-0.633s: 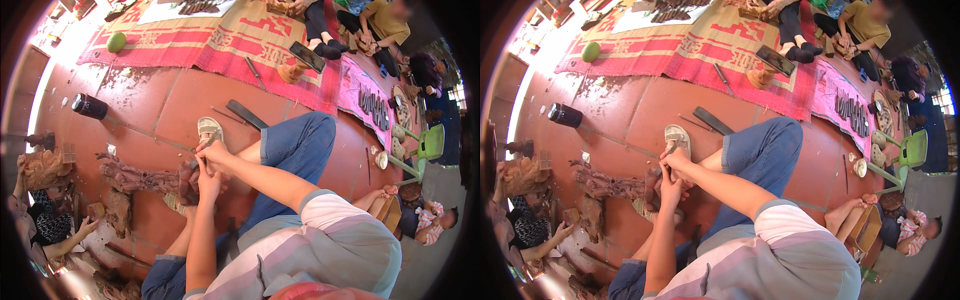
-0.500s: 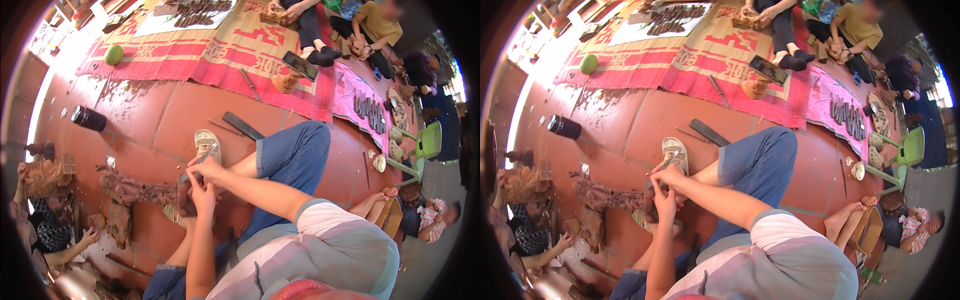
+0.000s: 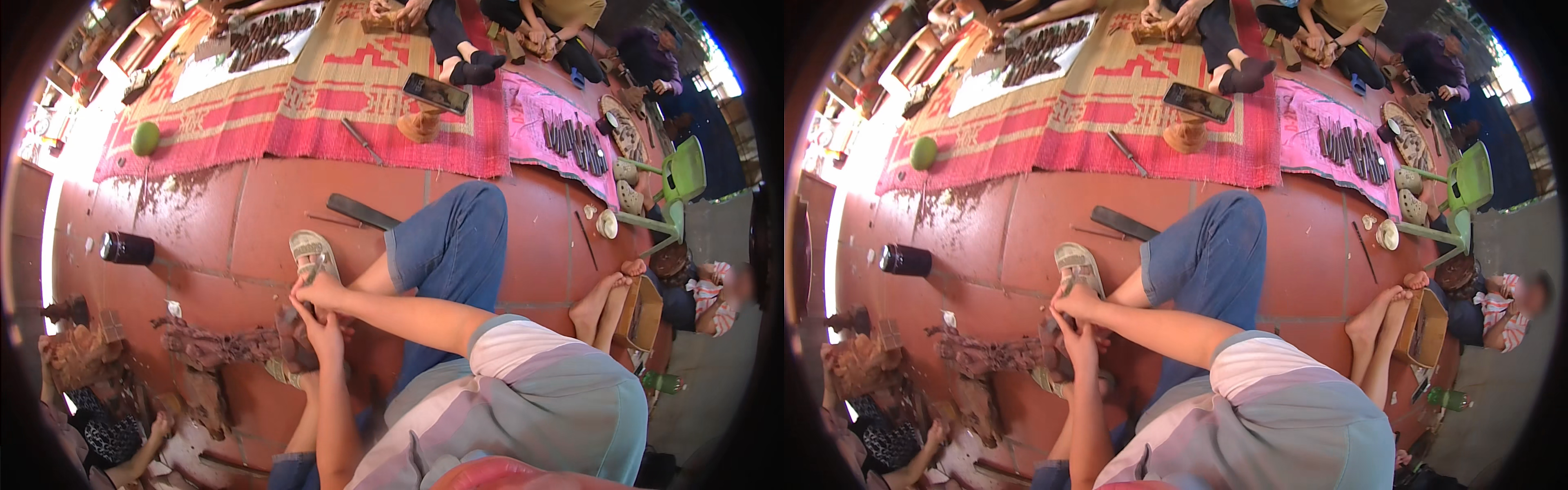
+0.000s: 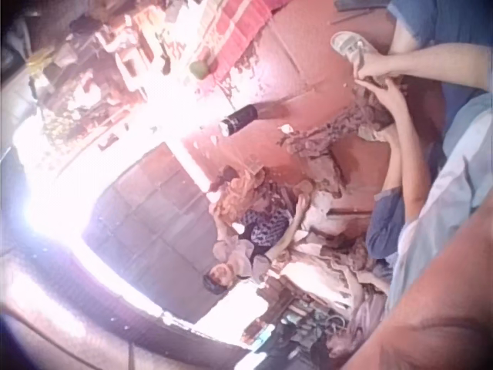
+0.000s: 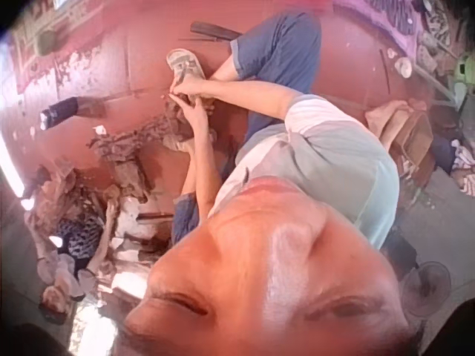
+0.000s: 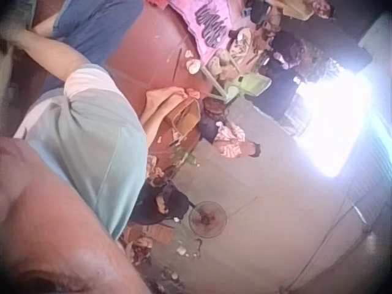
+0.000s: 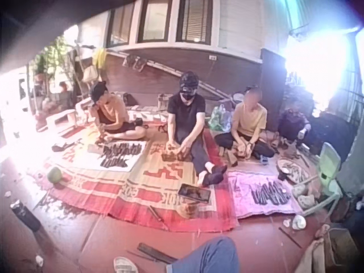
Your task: The person sits on the floor and carves a piece of wood using a small knife. They hold the wood with one hand and carefully shape it with the other, occasionally rotating the piece to access different sides.
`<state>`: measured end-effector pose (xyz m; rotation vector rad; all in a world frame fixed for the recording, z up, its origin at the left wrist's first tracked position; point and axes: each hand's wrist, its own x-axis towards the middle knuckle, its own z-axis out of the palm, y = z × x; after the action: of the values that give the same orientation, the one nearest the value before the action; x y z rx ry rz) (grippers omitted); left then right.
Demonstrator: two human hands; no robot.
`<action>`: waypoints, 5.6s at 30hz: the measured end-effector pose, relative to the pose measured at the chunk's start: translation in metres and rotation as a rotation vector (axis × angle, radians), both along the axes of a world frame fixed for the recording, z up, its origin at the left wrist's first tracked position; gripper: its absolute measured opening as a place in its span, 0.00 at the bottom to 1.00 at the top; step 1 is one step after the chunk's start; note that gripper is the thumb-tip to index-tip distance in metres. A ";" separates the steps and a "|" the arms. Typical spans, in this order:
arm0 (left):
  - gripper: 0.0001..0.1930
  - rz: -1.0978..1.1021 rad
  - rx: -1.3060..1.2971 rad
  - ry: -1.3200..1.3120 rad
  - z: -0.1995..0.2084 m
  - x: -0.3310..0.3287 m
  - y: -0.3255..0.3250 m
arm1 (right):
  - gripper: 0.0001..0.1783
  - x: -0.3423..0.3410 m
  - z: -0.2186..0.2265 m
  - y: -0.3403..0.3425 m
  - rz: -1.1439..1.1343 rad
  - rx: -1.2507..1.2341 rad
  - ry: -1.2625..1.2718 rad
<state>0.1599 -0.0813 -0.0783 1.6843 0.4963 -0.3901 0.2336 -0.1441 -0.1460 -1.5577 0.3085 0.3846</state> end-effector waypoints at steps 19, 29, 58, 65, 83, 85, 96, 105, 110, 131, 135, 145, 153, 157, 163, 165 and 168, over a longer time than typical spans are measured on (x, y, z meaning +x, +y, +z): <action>0.45 -0.058 0.046 0.102 0.009 0.005 0.003 | 0.07 0.006 0.023 -0.007 0.094 0.031 0.021; 0.44 -0.052 0.102 0.015 0.012 0.009 -0.008 | 0.12 0.013 0.016 -0.010 0.046 0.134 -0.018; 0.12 0.331 -0.178 -0.251 0.042 0.033 0.101 | 0.45 0.046 0.189 -0.166 -0.546 -0.079 -0.746; 0.12 0.330 -0.145 -0.259 0.045 0.019 0.094 | 0.41 0.041 0.174 -0.218 -0.745 0.073 -0.734; 0.14 0.270 -0.210 -0.294 0.056 0.028 0.078 | 0.42 0.033 0.170 -0.224 -0.729 0.139 -0.615; 0.15 0.242 -0.181 -0.288 0.062 0.025 0.078 | 0.43 0.031 0.171 -0.220 -0.748 0.198 -0.619; 0.11 0.189 -0.168 -0.312 0.050 0.028 0.079 | 0.42 0.037 0.175 -0.196 -0.698 0.205 -0.665; 0.08 0.172 -0.100 -0.310 0.053 0.026 0.072 | 0.41 0.036 0.185 -0.187 -0.724 0.217 -0.740; 0.07 0.110 0.020 -0.275 0.055 0.022 0.089 | 0.42 0.034 0.212 -0.186 -0.735 -0.006 -0.980; 0.11 -0.269 0.844 -0.766 0.034 0.016 0.053 | 0.11 0.002 0.091 -0.044 0.367 0.291 0.119; 0.25 -0.228 0.886 -0.346 0.026 0.008 0.038 | 0.06 0.014 0.050 -0.056 0.147 0.266 0.106; 0.44 -0.116 0.356 -0.100 0.029 0.000 0.023 | 0.09 0.007 0.045 -0.043 0.055 0.023 -0.320; 0.45 -0.165 0.324 -0.097 0.023 0.000 -0.004 | 0.09 -0.001 0.033 -0.028 0.097 -0.029 -0.115; 0.45 -0.222 0.384 -0.074 0.015 -0.003 -0.008 | 0.11 -0.007 0.039 -0.035 0.114 -0.024 -0.092; 0.45 -0.268 0.248 0.099 0.023 0.013 -0.006 | 0.09 0.001 0.036 -0.034 0.009 0.038 -0.039; 0.45 -0.309 0.267 0.124 0.023 0.010 -0.007 | 0.09 -0.003 0.037 -0.036 -0.058 0.093 0.042; 0.45 -0.236 0.393 -0.087 -0.015 0.011 0.007 | 0.08 0.005 0.056 -0.026 -0.025 0.003 -0.058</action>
<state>0.1712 -0.0739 -0.0935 2.1420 0.3221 -0.4057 0.2390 -0.1699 -0.0902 -1.5575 0.2822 0.3194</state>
